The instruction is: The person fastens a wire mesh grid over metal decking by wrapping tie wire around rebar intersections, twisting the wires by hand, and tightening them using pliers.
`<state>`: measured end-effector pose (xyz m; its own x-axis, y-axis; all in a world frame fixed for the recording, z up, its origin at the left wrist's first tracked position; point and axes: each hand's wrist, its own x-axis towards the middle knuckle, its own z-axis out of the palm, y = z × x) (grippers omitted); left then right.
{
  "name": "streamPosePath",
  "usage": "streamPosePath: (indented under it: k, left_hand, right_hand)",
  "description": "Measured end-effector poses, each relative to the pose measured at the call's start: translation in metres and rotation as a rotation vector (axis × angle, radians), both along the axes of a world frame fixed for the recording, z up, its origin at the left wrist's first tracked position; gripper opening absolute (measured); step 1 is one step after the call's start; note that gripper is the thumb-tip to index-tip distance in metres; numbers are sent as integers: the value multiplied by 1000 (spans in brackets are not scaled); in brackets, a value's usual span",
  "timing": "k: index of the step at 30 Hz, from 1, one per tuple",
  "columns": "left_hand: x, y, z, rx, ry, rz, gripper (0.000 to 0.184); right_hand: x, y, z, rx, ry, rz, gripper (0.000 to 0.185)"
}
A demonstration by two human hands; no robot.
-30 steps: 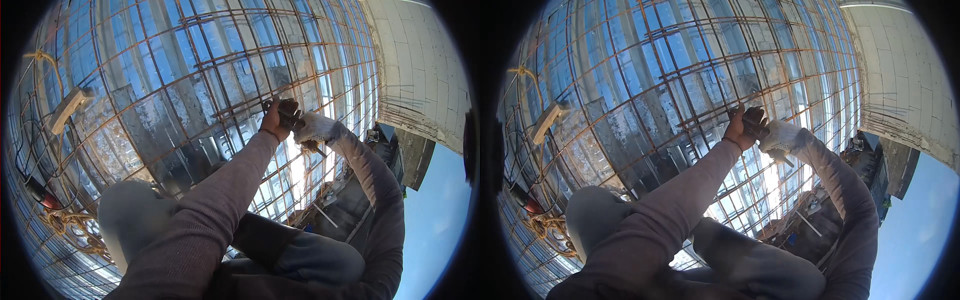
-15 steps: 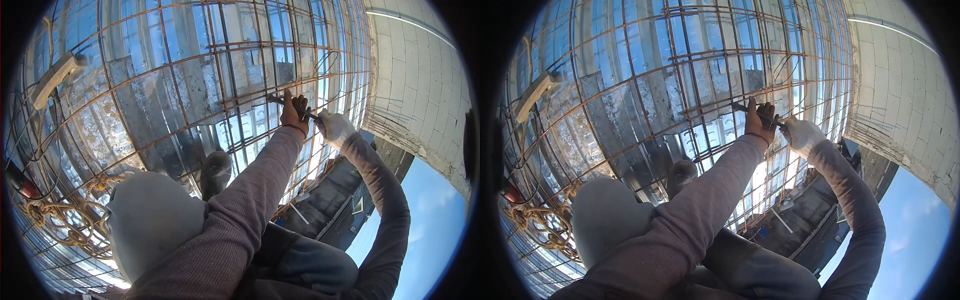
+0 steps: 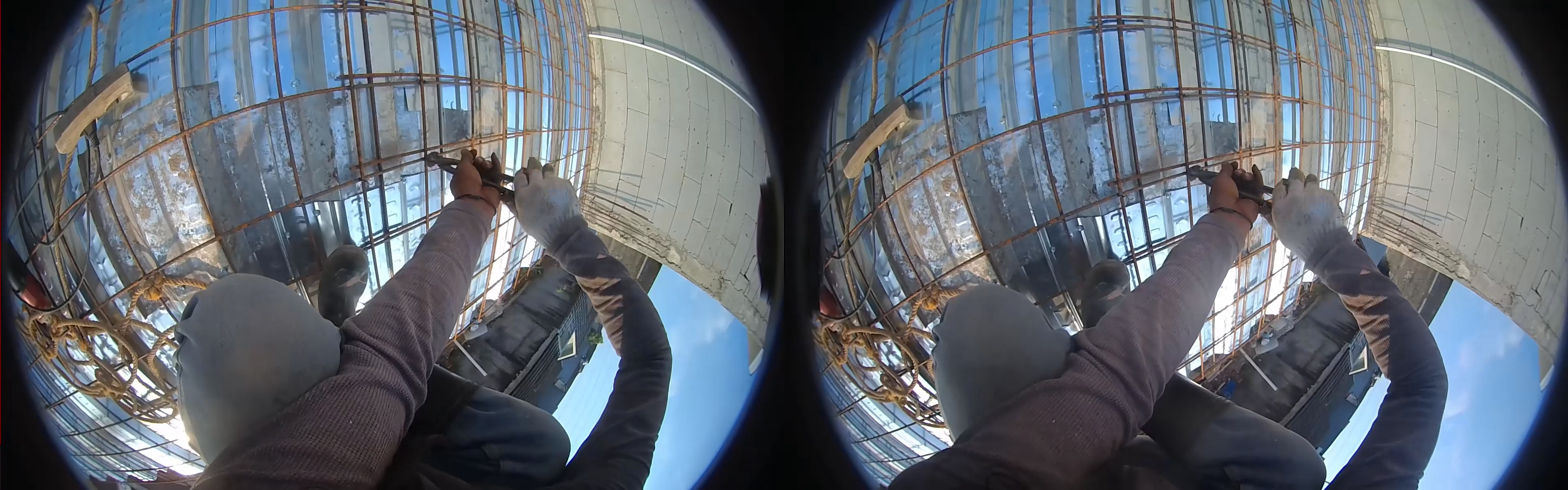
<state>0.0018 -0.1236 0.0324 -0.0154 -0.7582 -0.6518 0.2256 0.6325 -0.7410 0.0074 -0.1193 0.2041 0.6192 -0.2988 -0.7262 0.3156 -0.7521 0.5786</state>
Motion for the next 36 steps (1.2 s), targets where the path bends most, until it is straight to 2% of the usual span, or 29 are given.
streamPosePath:
  k: [1, 2, 4, 5, 6, 9, 11, 12, 14, 15, 17, 18, 19, 20, 21, 22, 24, 27, 31, 32, 34, 36]
  left_hand:
    - [0, 9, 0, 3, -2, -4, 27]
    - [-6, 21, 1, -10, -87, -94, 26]
    - [-7, 43, 10, -44, -269, -260, 27]
    - [-4, 49, 15, -33, -267, -222, 27]
    - [-7, 41, 7, -29, -265, -211, 27]
    - [-28, 20, -9, -20, -294, -97, 31]
    - [-28, 17, -8, -16, -298, -98, 31]
    - [-27, 15, -9, -10, -295, -95, 31]
    - [-21, 13, -3, 22, -226, -107, 27]
    - [-22, 12, -4, 27, -210, -116, 27]
    - [-30, 5, -11, 14, -234, -78, 31]
    - [-28, 4, -14, 17, -238, -74, 31]
    - [-27, 4, -17, -6, -277, -77, 33]
    - [-35, 7, -17, -29, -307, -94, 36]
    - [-40, 7, -15, -36, -311, -105, 36]
    - [-41, 7, -14, -44, -316, -85, 33]
    - [-35, 9, -18, -44, -319, -24, 29]
    - [-40, 16, -18, -4, -363, 11, 29]
    - [-38, 28, -17, -23, -383, -61, 32]
    - [-44, 33, -23, -22, -387, -61, 32]
    - [-58, 38, -34, -87, -569, -176, 28]
    - [-60, 35, -41, -113, -607, -157, 27]
  right_hand:
    - [0, -17, -2, 126, 2, -239, 43]
    - [-2, -36, -2, 127, 6, -244, 43]
    - [-6, -69, -5, 585, -106, -1653, 53]
    - [-19, -74, -14, 609, -193, -1564, 61]
    - [-33, -82, -22, 543, -243, -1578, 56]
    - [-44, -66, -13, 610, -251, -1645, 52]
    - [-17, -14, 5, 256, -19, -574, 57]
    - [-18, 1, 12, 222, -14, -321, 55]
    - [-40, 11, 0, -59, -163, 472, 45]
    - [-47, 10, -8, -61, -161, 465, 45]
    - [-51, 4, -25, -37, -275, 135, 36]
    - [-47, -11, -28, -34, -280, 138, 36]
    - [-40, -37, -28, 171, -212, -112, 27]
    - [-39, -53, -28, 375, -134, -376, 20]
    - [-7, -38, -13, 402, -80, -1182, 20]
    - [-7, -58, -17, 629, 86, -1606, 24]
    - [-17, -62, -20, 548, -13, -1583, 24]
    - [-5, -19, -10, 413, -38, -1332, 30]
    - [-20, -9, -16, 394, -99, -1270, 32]
    - [-51, -19, -30, 461, -193, -1111, 33]
    - [-81, -3, -41, 429, -325, -1296, 32]
    - [-74, -2, -36, 434, -317, -1246, 26]
